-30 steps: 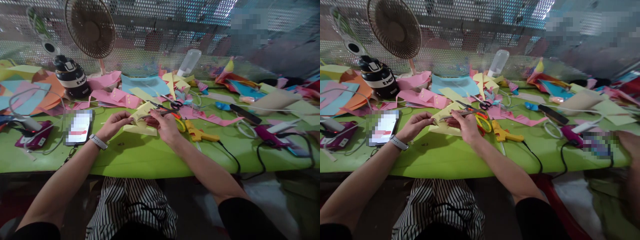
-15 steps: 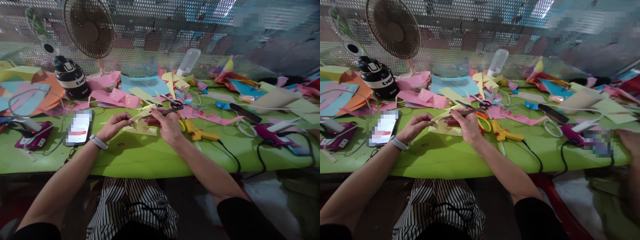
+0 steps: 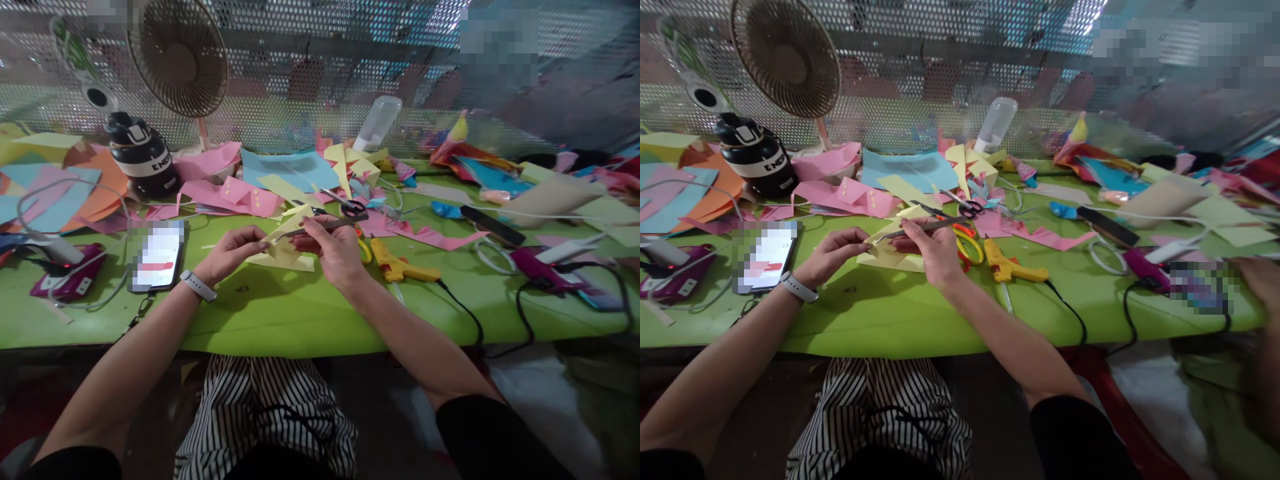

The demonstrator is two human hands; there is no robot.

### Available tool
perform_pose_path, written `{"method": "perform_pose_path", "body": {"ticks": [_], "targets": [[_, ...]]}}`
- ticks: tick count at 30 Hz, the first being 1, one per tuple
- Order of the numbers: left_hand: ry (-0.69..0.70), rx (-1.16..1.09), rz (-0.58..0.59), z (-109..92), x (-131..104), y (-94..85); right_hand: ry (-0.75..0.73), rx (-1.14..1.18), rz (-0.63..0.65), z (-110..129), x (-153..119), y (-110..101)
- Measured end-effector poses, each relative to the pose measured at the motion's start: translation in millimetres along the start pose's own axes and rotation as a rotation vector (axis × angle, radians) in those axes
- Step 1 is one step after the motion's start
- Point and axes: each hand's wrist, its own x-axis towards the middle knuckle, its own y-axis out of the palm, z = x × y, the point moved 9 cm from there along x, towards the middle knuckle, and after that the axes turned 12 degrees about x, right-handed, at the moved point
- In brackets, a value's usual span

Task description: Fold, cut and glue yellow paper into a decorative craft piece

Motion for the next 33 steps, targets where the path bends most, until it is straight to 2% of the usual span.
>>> {"method": "perform_pose_path", "body": {"ticks": [5,15,21,26,33], "targets": [[0.001,-0.012,-0.017,3,0,-0.6,-0.055,0.004,-0.028,4,0,-2],[0.000,-0.022,-0.022,0,0,0.7,-0.041,0.041,-0.050,4,-1,-4],[0.024,0.041,-0.164,1,0,-17.8,-0.095,-0.003,-0.090,12,7,-14],[0.046,0.077,-0.104,-2,0,-10.7,-0.066,0.016,-0.039,5,4,-4],[0.051,0.089,-0.108,-4,0,-11.2,-0.065,0.041,-0.038,7,2,-3]]}}
